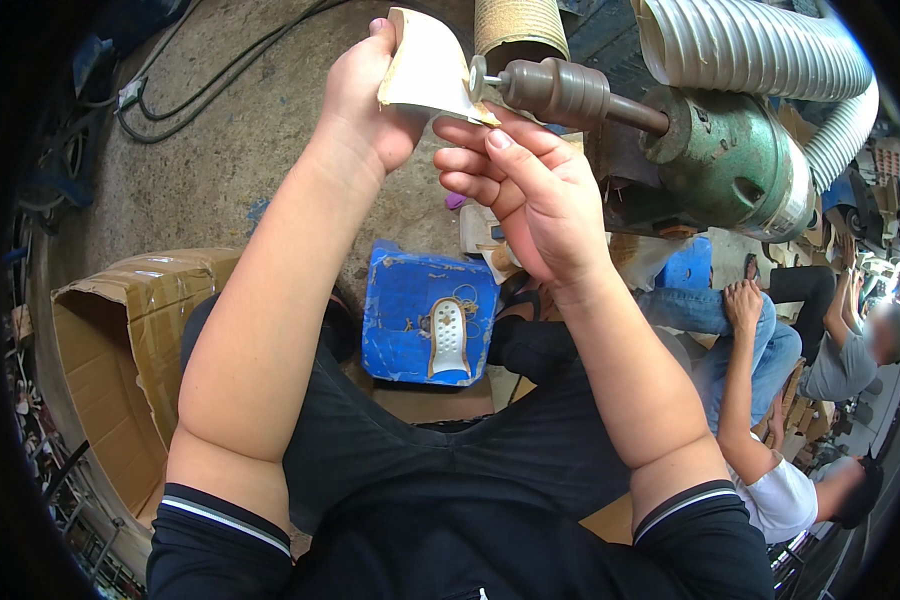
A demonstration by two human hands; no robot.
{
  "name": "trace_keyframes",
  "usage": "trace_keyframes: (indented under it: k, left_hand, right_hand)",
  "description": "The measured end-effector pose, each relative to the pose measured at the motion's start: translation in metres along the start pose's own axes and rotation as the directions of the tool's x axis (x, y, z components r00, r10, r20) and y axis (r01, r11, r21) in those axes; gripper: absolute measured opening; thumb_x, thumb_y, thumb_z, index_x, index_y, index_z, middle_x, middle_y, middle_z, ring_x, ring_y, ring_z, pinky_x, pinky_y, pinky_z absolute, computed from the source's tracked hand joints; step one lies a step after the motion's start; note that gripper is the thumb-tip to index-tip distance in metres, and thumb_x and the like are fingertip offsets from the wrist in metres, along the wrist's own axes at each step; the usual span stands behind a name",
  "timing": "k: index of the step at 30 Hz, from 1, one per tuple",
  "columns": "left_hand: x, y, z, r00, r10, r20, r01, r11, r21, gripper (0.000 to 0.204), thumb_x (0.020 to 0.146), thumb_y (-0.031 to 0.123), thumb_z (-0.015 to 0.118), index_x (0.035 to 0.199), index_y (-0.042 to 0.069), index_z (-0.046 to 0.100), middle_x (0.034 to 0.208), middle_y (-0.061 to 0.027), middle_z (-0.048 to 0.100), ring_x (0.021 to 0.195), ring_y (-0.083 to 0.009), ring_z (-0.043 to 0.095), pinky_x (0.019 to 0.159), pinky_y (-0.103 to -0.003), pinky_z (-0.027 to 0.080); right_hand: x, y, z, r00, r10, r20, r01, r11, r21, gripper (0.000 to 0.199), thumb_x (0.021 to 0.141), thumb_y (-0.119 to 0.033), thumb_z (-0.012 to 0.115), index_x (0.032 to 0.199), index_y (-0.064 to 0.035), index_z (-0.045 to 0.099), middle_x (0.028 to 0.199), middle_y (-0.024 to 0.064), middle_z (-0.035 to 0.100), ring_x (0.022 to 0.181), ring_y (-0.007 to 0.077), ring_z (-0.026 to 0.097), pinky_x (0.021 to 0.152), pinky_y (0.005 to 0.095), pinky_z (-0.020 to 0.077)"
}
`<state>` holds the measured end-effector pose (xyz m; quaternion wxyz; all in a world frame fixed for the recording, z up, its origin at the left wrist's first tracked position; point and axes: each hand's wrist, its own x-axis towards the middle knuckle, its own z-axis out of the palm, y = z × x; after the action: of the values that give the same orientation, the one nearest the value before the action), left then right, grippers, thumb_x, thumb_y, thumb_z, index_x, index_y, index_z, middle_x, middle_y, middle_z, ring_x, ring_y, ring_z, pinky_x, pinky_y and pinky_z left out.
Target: The person sits on the floor and uses a bench grinder to smooth the edges of shoe insoles. They repeatedly pick up insoles from a blue tray, grind them against the rotating wheel, inspect the edges, and place them into a cardboard box.
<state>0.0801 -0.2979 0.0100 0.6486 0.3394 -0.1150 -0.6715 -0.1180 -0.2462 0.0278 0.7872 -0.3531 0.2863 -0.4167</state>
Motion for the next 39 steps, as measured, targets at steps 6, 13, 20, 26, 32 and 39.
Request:
trace_keyframes:
  k: [6, 13, 20, 26, 32, 39]
  left_hand:
    - [0.009, -0.001, -0.012, 1.000, -0.009, 0.025, 0.008, 1.000, 0.018, 0.048, 0.120, 0.038, 0.033, 0.135, 0.000, 0.060, 0.123, -0.0156, 0.072, 0.114, -0.0304, 0.070, 0.106, -0.049, 0.056]
    - [0.014, 0.002, -0.014, 0.999, -0.032, 0.021, 0.031, 0.999, 0.009, 0.049, 0.120, 0.039, 0.034, 0.135, 0.000, 0.060, 0.123, -0.0159, 0.072, 0.115, -0.0308, 0.070, 0.107, -0.049, 0.055]
    - [0.018, 0.003, -0.012, 1.000, -0.010, -0.007, 0.010, 1.000, 0.022, 0.052, 0.119, 0.040, 0.034, 0.137, -0.002, 0.058, 0.125, -0.0182, 0.071, 0.117, -0.0324, 0.069, 0.110, -0.051, 0.054]
    - [0.017, 0.005, -0.011, 1.000, -0.018, -0.017, 0.019, 0.999, 0.040, 0.052, 0.120, 0.040, 0.034, 0.138, -0.003, 0.056, 0.127, -0.0205, 0.069, 0.118, -0.0344, 0.068, 0.110, -0.052, 0.053]
    - [0.022, 0.004, -0.015, 1.000, -0.006, -0.023, 0.007, 0.999, 0.047, 0.051, 0.120, 0.039, 0.034, 0.138, -0.002, 0.057, 0.127, -0.0193, 0.070, 0.118, -0.0333, 0.068, 0.109, -0.052, 0.054]
    - [0.030, 0.003, -0.021, 1.000, -0.014, -0.025, 0.015, 1.000, 0.026, 0.050, 0.120, 0.039, 0.034, 0.137, -0.001, 0.058, 0.127, -0.0182, 0.070, 0.118, -0.0323, 0.069, 0.107, -0.050, 0.055]
  right_hand:
    - [0.004, 0.002, -0.001, 1.000, -0.009, 0.008, 0.009, 1.000, 0.016, 0.037, 0.112, -0.010, 0.058, 0.146, 0.0049, 0.059, 0.135, 0.0287, 0.071, 0.115, 0.0321, 0.076, 0.100, 0.0429, 0.0634]
    - [0.008, 0.008, -0.002, 1.000, -0.016, 0.007, 0.015, 0.995, 0.099, 0.039, 0.111, -0.011, 0.060, 0.147, 0.0059, 0.058, 0.137, 0.0266, 0.070, 0.116, 0.0319, 0.075, 0.100, 0.0432, 0.0640]
    - [0.012, 0.012, -0.005, 0.999, 0.033, 0.018, -0.036, 0.983, 0.181, 0.034, 0.112, -0.011, 0.057, 0.146, -0.0054, 0.061, 0.147, 0.0269, 0.065, 0.128, 0.0330, 0.070, 0.109, 0.0468, 0.0584]
    - [0.014, 0.014, -0.006, 0.999, 0.029, 0.035, -0.036, 0.977, 0.210, 0.031, 0.112, -0.012, 0.058, 0.142, -0.0075, 0.064, 0.148, 0.0249, 0.065, 0.132, 0.0326, 0.068, 0.113, 0.0477, 0.0548]
    - [0.016, 0.015, -0.006, 0.999, 0.033, 0.018, -0.037, 0.975, 0.219, 0.026, 0.112, -0.011, 0.058, 0.136, -0.0085, 0.066, 0.148, 0.0242, 0.065, 0.132, 0.0325, 0.068, 0.114, 0.0484, 0.0533]
    - [0.019, 0.017, -0.005, 1.000, 0.015, -0.001, -0.014, 0.962, 0.273, 0.025, 0.109, -0.008, 0.063, 0.133, -0.0085, 0.067, 0.140, 0.0242, 0.070, 0.126, 0.0350, 0.071, 0.107, 0.0465, 0.0588]
